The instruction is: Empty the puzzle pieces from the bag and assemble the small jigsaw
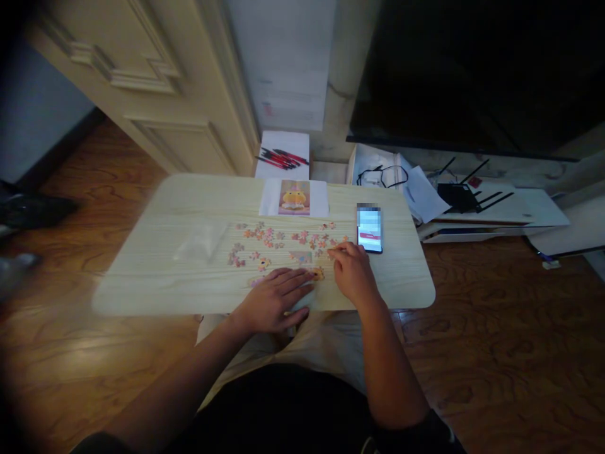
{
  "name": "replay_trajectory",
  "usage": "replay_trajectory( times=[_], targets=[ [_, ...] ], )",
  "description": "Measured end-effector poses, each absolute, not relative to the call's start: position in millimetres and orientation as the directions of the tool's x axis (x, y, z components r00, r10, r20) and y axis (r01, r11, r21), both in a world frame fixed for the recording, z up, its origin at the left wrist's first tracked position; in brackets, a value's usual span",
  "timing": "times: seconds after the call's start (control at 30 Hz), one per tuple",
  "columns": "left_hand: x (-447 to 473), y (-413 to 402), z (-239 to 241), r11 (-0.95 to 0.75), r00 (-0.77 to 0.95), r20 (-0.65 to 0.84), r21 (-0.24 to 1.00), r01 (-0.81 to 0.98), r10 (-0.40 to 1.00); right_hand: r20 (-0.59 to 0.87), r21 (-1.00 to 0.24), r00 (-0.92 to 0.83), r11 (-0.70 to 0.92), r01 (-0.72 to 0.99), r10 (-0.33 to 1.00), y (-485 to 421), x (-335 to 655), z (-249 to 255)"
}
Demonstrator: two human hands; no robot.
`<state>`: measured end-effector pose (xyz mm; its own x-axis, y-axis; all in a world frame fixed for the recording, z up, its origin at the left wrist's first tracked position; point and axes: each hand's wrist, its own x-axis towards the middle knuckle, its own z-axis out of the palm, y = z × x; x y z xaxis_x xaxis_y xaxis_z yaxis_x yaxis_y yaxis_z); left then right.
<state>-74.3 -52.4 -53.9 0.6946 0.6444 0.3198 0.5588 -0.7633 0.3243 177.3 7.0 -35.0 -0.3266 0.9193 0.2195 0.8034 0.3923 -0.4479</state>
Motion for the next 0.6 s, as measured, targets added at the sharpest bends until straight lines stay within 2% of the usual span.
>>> replay_trajectory(
  times=[0.23, 0.6],
  targets=[
    [-96.9, -50.2, -53.0, -0.745, 0.654, 0.358, 0.283, 0.604, 0.667, 0.155, -0.532, -0.38, 0.401, 0.746, 0.912, -10.6, 166.6, -30.8],
    [-99.9, -51.4, -50.9, -0.664, 0.581, 0.339, 0.229, 0.712, 0.74, 0.082, -0.53, -0.363, 0.349, 0.773, 0.928, -16.3, 169.0, -30.5]
  ],
)
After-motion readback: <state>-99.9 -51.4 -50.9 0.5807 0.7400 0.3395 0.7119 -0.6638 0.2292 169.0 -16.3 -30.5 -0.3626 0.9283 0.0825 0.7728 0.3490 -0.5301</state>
